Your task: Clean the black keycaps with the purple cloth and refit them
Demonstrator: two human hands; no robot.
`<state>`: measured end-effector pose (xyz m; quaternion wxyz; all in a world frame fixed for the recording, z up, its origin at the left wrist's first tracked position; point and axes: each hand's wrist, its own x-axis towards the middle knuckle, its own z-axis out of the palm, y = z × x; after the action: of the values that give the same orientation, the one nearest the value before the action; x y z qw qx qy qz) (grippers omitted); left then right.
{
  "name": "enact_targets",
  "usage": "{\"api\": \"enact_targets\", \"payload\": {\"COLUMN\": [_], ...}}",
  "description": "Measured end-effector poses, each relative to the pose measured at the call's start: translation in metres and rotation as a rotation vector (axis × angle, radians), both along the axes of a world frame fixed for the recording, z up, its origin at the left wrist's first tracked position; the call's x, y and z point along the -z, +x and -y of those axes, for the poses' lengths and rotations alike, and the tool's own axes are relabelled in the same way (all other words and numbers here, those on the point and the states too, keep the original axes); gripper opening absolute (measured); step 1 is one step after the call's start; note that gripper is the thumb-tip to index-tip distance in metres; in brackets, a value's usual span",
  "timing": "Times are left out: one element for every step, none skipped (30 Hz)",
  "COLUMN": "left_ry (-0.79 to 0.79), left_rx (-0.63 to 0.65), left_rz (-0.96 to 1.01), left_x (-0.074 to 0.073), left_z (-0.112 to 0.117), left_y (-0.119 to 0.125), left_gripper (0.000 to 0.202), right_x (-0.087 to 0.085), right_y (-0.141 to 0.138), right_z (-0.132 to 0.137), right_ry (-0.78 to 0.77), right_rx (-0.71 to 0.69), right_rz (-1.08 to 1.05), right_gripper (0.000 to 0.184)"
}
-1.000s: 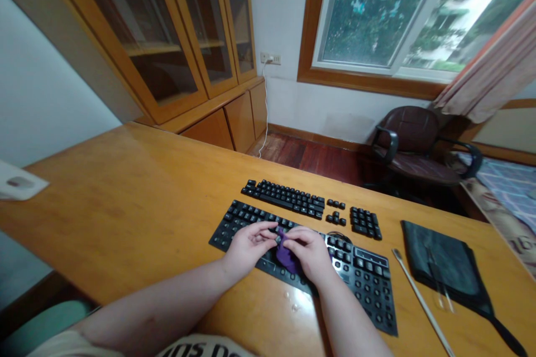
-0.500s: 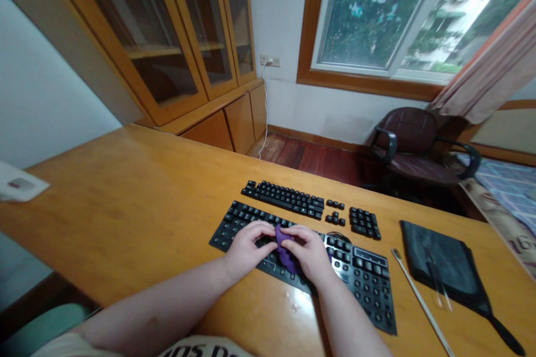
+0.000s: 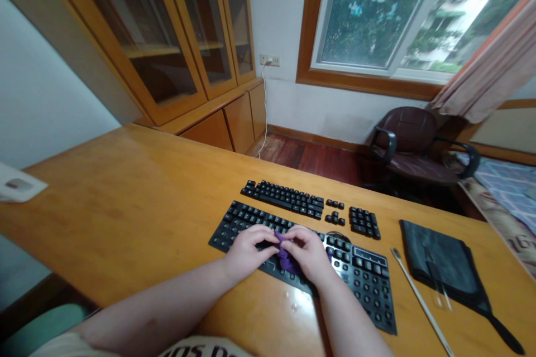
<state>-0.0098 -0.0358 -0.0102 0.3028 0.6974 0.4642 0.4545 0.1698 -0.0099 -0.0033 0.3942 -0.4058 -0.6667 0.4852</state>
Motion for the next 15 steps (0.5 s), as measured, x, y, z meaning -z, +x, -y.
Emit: {"api": "enact_targets", "payload": {"left_ry": [0.003, 0.005, 0.006, 0.007, 0.009, 0.010, 0.010, 0.010, 0.009, 0.007, 0.002, -0.004, -0.011, -0.019, -0.025], "left_rx": [0.005, 0.013, 0.020, 0.026, 0.030, 0.032, 0.036, 0.039, 0.040, 0.041, 0.040, 0.043, 0.047, 0.053, 0.058], "left_rz": [-0.008, -0.018, -0.029, -0.038, -0.043, -0.045, -0.047, -0.049, -0.051, -0.054, -0.058, -0.063, -0.068, -0.072, -0.075], "left_x": [0.000, 0.001, 0.001, 0.002, 0.002, 0.002, 0.001, 0.000, -0.001, -0.003, -0.005, -0.007, -0.008, -0.009, -0.010], "left_z": [0.000, 0.001, 0.001, 0.001, 0.002, 0.002, 0.002, 0.002, 0.002, 0.002, 0.002, 0.001, 0.001, 0.001, 0.001], "left_y": [0.000, 0.000, 0.000, 0.000, 0.000, 0.000, 0.000, 0.001, 0.001, 0.001, 0.001, 0.000, 0.000, 0.000, 0.000], "left_gripper": [0.013, 0.013, 0.013, 0.013, 0.013, 0.013, 0.013, 0.014, 0.014, 0.015, 0.016, 0.017, 0.017, 0.018, 0.018], "right_x": [0.001, 0.002, 0.003, 0.004, 0.005, 0.005, 0.005, 0.005, 0.005, 0.005, 0.004, 0.004, 0.003, 0.003, 0.003], "right_y": [0.000, -0.001, -0.001, -0.001, -0.001, -0.001, -0.001, 0.000, 0.000, 0.000, 0.000, 0.000, 0.000, 0.000, 0.000], "right_z": [0.000, 0.001, 0.001, 0.001, 0.001, 0.001, 0.000, 0.000, 0.000, -0.001, -0.001, -0.001, -0.001, -0.001, -0.001], "right_ry": [-0.002, -0.001, 0.002, 0.007, 0.015, 0.021, 0.026, 0.029, 0.031, 0.033, 0.034, 0.033, 0.033, 0.032, 0.031], "right_rx": [-0.001, -0.003, -0.003, 0.003, 0.011, 0.018, 0.022, 0.022, 0.020, 0.018, 0.017, 0.017, 0.018, 0.021, 0.022], "right_rz": [-0.004, -0.003, 0.001, 0.009, 0.016, 0.021, 0.020, 0.019, 0.020, 0.022, 0.027, 0.033, 0.040, 0.045, 0.049], "right_gripper": [0.015, 0.017, 0.019, 0.019, 0.018, 0.015, 0.013, 0.012, 0.012, 0.012, 0.012, 0.013, 0.014, 0.014, 0.014]}}
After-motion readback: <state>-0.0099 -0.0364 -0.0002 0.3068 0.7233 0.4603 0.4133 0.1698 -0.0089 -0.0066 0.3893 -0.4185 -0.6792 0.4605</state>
